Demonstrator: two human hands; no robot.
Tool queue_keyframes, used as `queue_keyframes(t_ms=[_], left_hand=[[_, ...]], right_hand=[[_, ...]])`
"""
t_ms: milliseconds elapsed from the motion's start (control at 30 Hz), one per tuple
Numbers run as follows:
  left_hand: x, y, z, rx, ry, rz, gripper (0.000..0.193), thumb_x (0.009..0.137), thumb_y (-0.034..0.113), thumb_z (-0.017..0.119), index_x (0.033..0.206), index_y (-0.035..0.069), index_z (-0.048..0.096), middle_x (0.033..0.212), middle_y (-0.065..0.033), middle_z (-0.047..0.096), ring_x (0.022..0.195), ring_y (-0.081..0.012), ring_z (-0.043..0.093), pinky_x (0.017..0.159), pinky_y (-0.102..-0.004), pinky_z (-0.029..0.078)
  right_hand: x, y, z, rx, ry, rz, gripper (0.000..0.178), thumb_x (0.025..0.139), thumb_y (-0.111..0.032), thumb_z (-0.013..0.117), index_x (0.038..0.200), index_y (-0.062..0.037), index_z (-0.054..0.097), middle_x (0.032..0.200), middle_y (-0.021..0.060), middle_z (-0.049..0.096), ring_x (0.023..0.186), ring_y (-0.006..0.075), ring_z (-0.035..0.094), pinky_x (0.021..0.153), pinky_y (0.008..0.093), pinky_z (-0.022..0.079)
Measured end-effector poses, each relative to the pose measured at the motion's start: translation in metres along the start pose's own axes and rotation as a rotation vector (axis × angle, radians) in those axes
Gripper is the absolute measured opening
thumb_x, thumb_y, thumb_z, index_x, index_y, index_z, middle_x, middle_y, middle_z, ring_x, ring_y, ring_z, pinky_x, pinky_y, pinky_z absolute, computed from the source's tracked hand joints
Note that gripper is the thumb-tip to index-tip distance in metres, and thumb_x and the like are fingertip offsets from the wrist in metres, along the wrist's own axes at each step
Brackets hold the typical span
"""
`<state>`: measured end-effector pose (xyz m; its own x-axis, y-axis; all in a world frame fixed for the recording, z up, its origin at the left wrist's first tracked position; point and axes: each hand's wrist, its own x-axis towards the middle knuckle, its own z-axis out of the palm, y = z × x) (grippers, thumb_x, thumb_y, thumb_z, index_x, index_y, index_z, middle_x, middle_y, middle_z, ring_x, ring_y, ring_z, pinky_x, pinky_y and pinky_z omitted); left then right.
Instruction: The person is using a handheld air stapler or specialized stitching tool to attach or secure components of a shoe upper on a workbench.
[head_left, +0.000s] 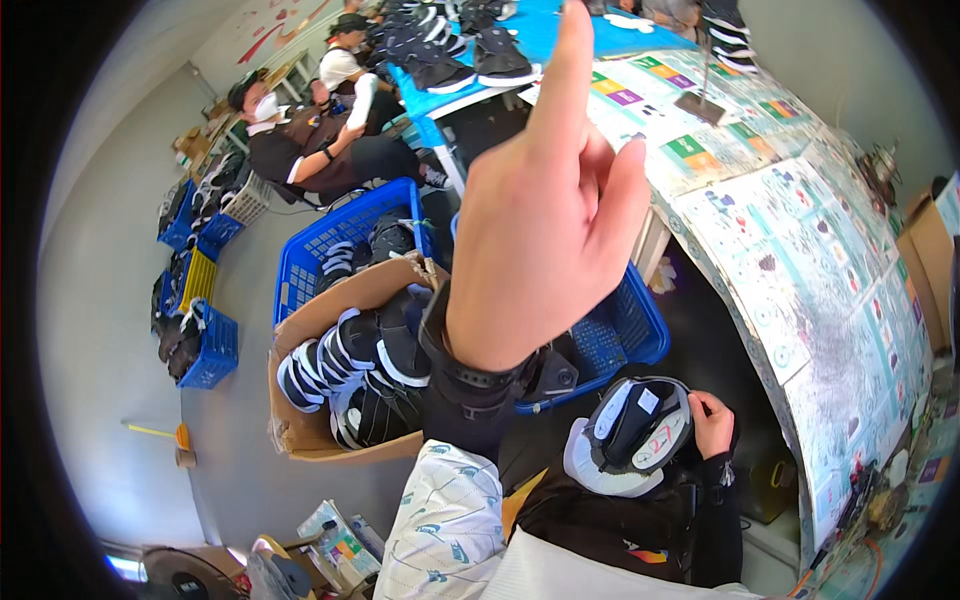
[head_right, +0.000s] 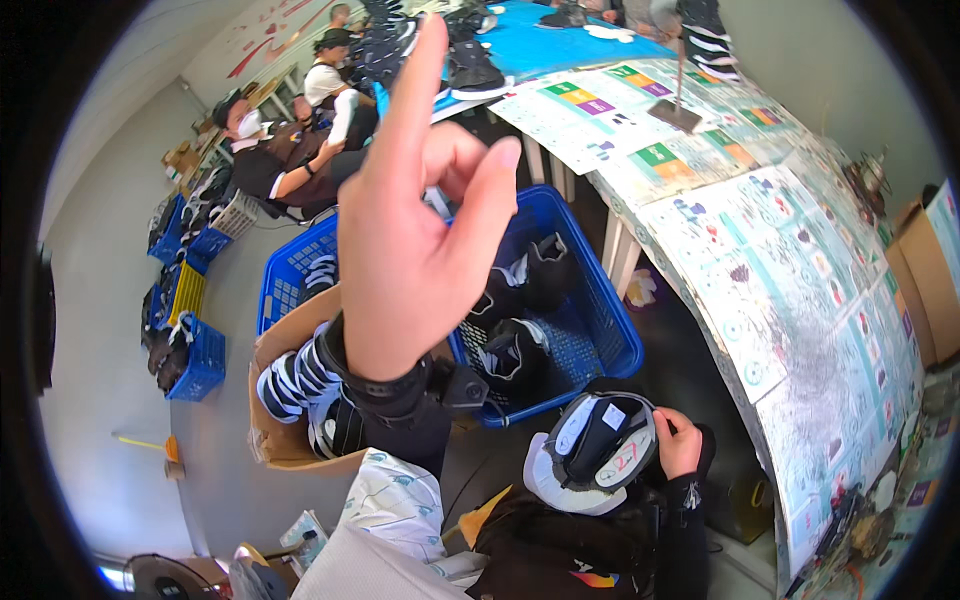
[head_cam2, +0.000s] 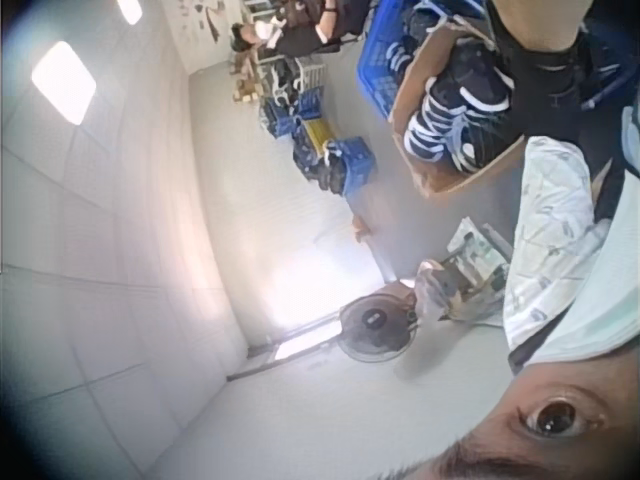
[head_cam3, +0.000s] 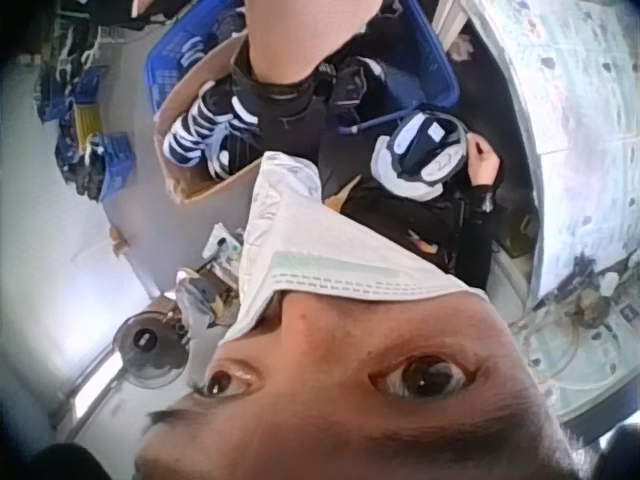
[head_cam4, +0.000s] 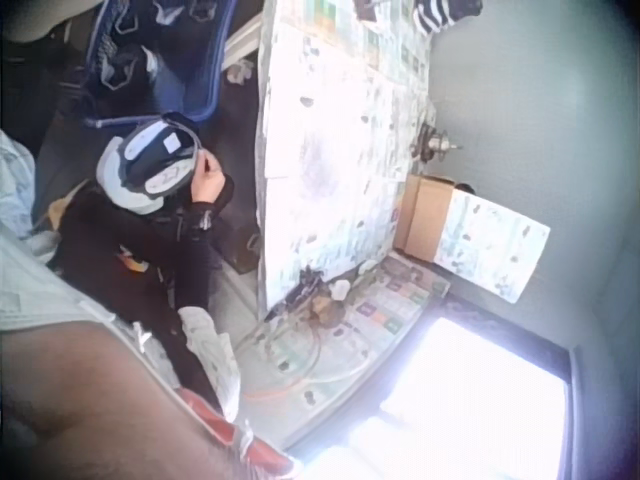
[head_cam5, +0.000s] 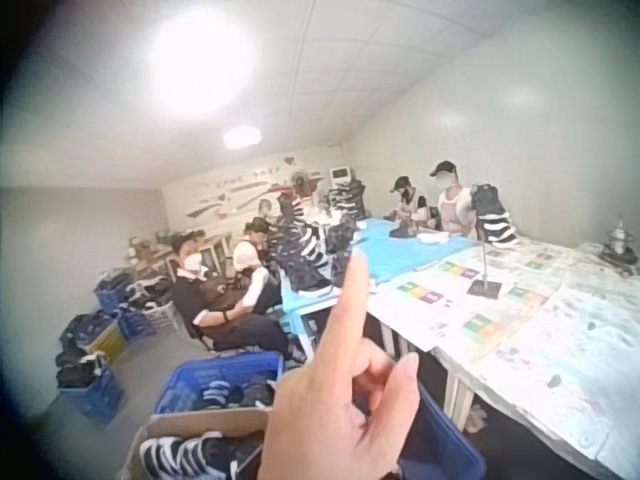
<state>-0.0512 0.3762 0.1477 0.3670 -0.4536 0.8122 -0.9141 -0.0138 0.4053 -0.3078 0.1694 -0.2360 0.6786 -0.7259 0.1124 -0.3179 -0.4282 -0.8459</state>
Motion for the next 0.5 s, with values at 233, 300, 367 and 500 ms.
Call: queue_keyframes(t_ms=[233,300,367,500], left_hand=[[-0.015,-0.047,-0.088,-0.031,0.524,-0.264,0.044,0.101,0.016,0.062,0.133,-0.013,0.052,0.074,-0.0058,0.066,0.061,-0.0117,0.056,0.064,-0.0277,0.047],[-0.056,-0.097,-0.120,-0.431,0.502,-0.316,0.047,0.096,0.007,0.064,0.139,-0.005,0.047,0.069,-0.0058,0.062,0.056,-0.0134,0.054,0.058,-0.0274,0.045],[-0.113,-0.147,-0.111,-0.585,0.449,-0.680,0.026,0.099,0.008,0.059,0.122,-0.003,0.053,0.072,-0.0077,0.064,0.057,-0.0149,0.055,0.059,-0.0282,0.046],[-0.202,-0.168,-0.065,-0.613,0.371,-1.051,0.040,0.104,0.019,0.056,0.136,-0.004,0.054,0.082,-0.0100,0.065,0.079,-0.0178,0.065,0.076,-0.0281,0.052]], right_hand=[[0.009,0.005,0.003,-0.032,-0.067,-0.002,0.019,0.096,-0.014,0.073,0.104,0.0033,0.074,0.093,0.0125,0.077,0.087,0.0138,0.071,0.080,0.0300,0.055],[0.010,0.004,0.003,-0.007,-0.098,-0.117,0.019,0.099,-0.014,0.069,0.105,0.0035,0.073,0.096,0.0146,0.077,0.089,0.0134,0.070,0.082,0.0296,0.054],[0.009,0.002,0.003,-0.019,-0.151,-0.015,0.019,0.099,-0.013,0.069,0.105,0.0047,0.073,0.097,0.0133,0.077,0.088,0.0126,0.069,0.082,0.0290,0.054],[0.009,-0.001,0.005,0.018,-0.128,-0.013,0.019,0.097,-0.014,0.073,0.104,0.0040,0.074,0.096,0.0117,0.077,0.088,0.0136,0.070,0.082,0.0283,0.054]])
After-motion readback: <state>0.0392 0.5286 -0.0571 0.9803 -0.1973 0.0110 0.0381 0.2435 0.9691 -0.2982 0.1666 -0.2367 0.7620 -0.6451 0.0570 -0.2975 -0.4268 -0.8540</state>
